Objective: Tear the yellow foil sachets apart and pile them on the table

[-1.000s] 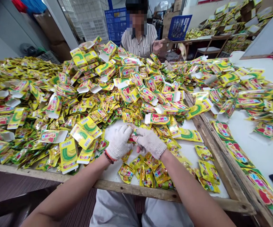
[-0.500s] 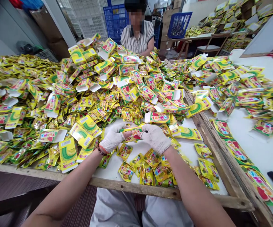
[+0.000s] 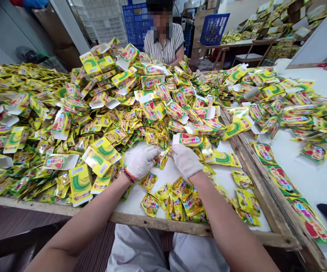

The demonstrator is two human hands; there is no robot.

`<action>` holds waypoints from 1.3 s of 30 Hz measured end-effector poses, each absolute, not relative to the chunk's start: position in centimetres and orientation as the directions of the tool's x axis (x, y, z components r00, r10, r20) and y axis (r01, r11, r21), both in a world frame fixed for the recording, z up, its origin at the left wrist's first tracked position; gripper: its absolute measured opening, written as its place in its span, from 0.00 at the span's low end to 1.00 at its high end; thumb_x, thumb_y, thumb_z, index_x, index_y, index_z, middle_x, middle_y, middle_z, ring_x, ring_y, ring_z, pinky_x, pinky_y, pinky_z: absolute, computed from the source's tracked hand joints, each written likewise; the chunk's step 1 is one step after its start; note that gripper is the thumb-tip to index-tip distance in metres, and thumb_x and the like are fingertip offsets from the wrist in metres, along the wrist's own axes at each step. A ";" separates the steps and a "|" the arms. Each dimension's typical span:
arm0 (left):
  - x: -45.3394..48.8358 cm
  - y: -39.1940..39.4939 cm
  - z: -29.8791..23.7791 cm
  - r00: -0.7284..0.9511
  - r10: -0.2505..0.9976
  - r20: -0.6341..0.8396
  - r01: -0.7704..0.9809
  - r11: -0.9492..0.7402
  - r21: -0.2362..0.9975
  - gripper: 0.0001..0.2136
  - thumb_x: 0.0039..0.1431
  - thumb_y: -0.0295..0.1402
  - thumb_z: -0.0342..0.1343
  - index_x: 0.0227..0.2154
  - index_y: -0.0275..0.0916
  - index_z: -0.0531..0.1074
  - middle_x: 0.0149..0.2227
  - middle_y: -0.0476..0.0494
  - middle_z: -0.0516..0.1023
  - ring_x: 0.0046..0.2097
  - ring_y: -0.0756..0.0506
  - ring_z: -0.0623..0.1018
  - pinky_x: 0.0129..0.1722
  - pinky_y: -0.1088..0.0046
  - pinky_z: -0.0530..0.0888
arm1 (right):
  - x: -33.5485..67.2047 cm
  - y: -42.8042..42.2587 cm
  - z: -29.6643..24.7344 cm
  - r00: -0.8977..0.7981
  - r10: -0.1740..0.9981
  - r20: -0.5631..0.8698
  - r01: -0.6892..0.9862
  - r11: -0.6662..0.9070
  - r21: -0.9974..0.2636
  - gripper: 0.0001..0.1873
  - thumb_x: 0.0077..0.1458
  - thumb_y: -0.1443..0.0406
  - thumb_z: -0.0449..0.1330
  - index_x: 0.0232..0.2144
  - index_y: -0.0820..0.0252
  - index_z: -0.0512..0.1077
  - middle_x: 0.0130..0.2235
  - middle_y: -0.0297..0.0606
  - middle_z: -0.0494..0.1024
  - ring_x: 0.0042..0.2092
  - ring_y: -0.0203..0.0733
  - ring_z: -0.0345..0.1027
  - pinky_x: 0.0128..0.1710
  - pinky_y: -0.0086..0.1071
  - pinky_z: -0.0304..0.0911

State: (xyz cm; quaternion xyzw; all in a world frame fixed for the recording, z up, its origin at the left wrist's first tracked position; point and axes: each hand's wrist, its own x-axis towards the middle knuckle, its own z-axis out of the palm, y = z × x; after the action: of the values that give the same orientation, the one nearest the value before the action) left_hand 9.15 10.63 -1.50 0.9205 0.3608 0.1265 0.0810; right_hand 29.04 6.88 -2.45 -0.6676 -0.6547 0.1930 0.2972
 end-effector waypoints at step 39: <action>12.4 11.1 -1.2 0.436 0.899 0.044 0.883 -0.437 0.172 0.13 0.55 0.41 0.57 0.42 0.41 0.70 0.47 0.39 0.70 0.44 0.41 0.74 0.40 0.66 0.71 | 32.5 6.9 -1.3 0.106 0.987 0.123 0.819 -0.017 -0.574 0.08 0.53 0.61 0.56 0.26 0.56 0.61 0.27 0.34 0.69 0.29 0.38 0.59 0.30 0.31 0.54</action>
State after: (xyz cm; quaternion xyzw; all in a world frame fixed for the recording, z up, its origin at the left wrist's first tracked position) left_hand 12.44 11.12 -1.17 0.8452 0.5271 0.0645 0.0613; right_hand 32.47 6.85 -1.26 -0.6951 -0.6493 0.1588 0.2646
